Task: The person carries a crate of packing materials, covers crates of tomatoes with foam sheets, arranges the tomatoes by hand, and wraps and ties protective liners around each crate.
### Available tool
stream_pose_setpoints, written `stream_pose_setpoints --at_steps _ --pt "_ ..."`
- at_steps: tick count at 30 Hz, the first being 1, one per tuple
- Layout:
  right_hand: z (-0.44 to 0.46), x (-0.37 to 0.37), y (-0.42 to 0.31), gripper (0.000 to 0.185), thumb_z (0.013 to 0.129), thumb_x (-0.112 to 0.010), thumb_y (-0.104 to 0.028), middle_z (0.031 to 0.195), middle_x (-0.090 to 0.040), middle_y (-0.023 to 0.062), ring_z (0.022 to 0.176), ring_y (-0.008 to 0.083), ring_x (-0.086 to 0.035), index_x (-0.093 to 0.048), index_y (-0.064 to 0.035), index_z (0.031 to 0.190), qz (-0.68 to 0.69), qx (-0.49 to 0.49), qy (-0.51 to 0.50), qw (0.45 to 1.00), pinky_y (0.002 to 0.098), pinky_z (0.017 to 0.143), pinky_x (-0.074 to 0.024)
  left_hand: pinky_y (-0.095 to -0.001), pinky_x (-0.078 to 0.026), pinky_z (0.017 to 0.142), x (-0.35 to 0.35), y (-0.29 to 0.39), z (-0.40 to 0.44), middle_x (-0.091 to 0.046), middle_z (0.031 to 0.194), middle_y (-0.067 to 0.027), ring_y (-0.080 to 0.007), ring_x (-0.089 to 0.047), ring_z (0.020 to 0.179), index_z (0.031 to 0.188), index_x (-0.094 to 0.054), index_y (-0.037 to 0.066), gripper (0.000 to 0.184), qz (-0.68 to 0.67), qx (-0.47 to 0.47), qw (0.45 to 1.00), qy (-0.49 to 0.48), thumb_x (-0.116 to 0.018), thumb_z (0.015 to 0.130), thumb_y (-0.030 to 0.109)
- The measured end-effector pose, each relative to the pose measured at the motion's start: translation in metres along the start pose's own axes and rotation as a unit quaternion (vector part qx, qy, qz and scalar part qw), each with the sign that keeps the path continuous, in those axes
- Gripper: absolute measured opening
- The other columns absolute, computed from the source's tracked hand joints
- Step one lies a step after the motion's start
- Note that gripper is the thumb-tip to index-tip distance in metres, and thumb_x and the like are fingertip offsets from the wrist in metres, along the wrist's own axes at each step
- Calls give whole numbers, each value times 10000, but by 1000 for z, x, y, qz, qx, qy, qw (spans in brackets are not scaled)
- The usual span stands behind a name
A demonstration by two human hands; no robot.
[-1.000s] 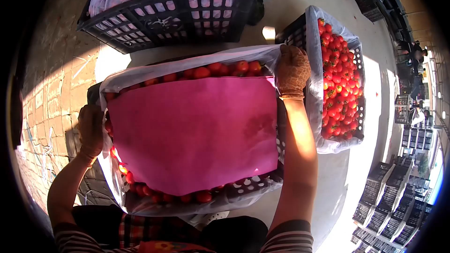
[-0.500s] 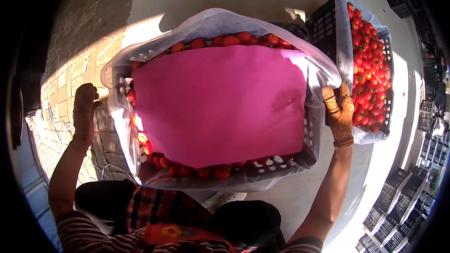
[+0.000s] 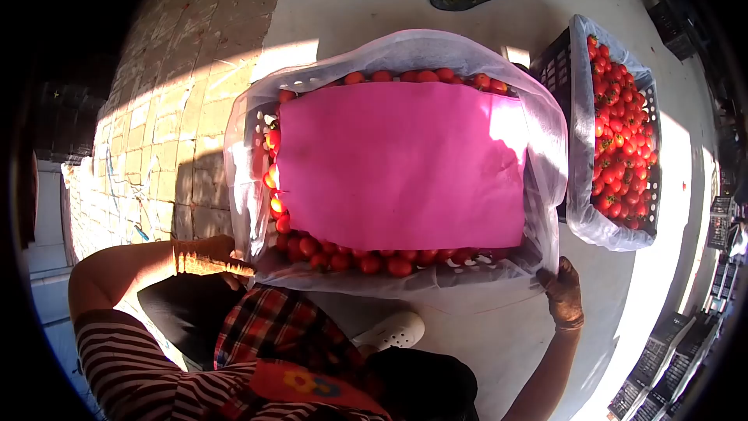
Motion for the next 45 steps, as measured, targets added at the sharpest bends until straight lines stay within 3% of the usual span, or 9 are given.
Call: stream_pose_setpoints --at_steps 7,9,11,12,18,20,33,41,45 --pt "-26 -21 -43 242 791 -657 -219 779 -558 32 686 117 -495 -549 -19 873 -121 -16 90 988 255 650 -422 -370 -556 650 -23 -6 1 -666 820 -153 -244 -658 720 891 -649 -62 260 -136 56 978 -148 -563 894 184" --pt "-21 -35 -61 285 802 -645 -212 857 -555 50 704 139 -533 -540 -1 963 139 50 240 960 274 647 -450 -361 -544 668 1 6 -3 -647 771 -133 -241 -646 708 857 -631 -51 220 -235 -75 951 -188 -556 891 153" --pt "-4 -21 -50 342 834 -632 -222 918 -539 57 747 149 -561 -511 1 1064 97 61 221 969 276 676 -471 -334 -534 623 25 37 -27 -609 766 -125 -233 -638 680 913 -589 -21 181 -270 -282 920 -19 -511 905 142" --pt "3 -29 -61 354 851 -623 -225 933 -535 52 775 143 -558 -504 0 1098 40 81 247 965 269 705 -468 -328 -528 600 39 54 -42 -608 769 -121 -218 -631 668 932 -571 -14 201 -314 -200 927 35 -523 906 180" --pt "35 -163 -168 419 866 -607 -250 1130 -547 138 933 269 -572 -496 -11 1192 -361 328 186 853 374 824 -459 -320 -521 737 96 100 -19 -605 958 -104 -191 -609 844 1041 -570 31 235 9 -371 871 323 -551 900 218" --pt "65 -224 -188 472 843 -619 -276 1195 -528 167 1054 338 -526 -488 -16 1215 -459 358 52 811 430 914 -413 -404 -481 881 95 125 11 -525 1150 -125 -274 -544 1031 1179 -525 69 345 273 -454 730 432 -593 858 174" --pt "119 -278 -175 607 758 -664 -334 1204 -487 139 1170 330 -438 -463 -65 1264 -590 396 9 704 536 1027 -276 -416 -459 888 104 153 31 -507 1141 -124 -324 -500 1071 1204 -540 128 460 348 -459 712 401 -650 757 149" --pt "115 -281 -169 580 769 -644 -314 1182 -492 142 1167 319 -434 -463 -62 1259 -577 393 45 715 541 1030 -265 -360 -478 833 123 220 71 -540 1018 -75 -257 -514 979 1092 -625 168 384 520 -435 469 565 -672 712 190" --pt "112 -276 -166 559 781 -628 -310 1187 -494 145 1183 320 -424 -466 -58 1253 -559 407 51 721 538 1031 -264 -363 -478 840 133 242 68 -542 1025 -69 -257 -499 1009 1052 -638 161 354 559 -398 551 475 -685 702 186"
Point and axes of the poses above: each hand's wrist, its own z-axis towards the middle knuckle, its own x-axis out of the back of the hand, y = z × x, the point moved 2 cm from there along z, towards the middle knuckle
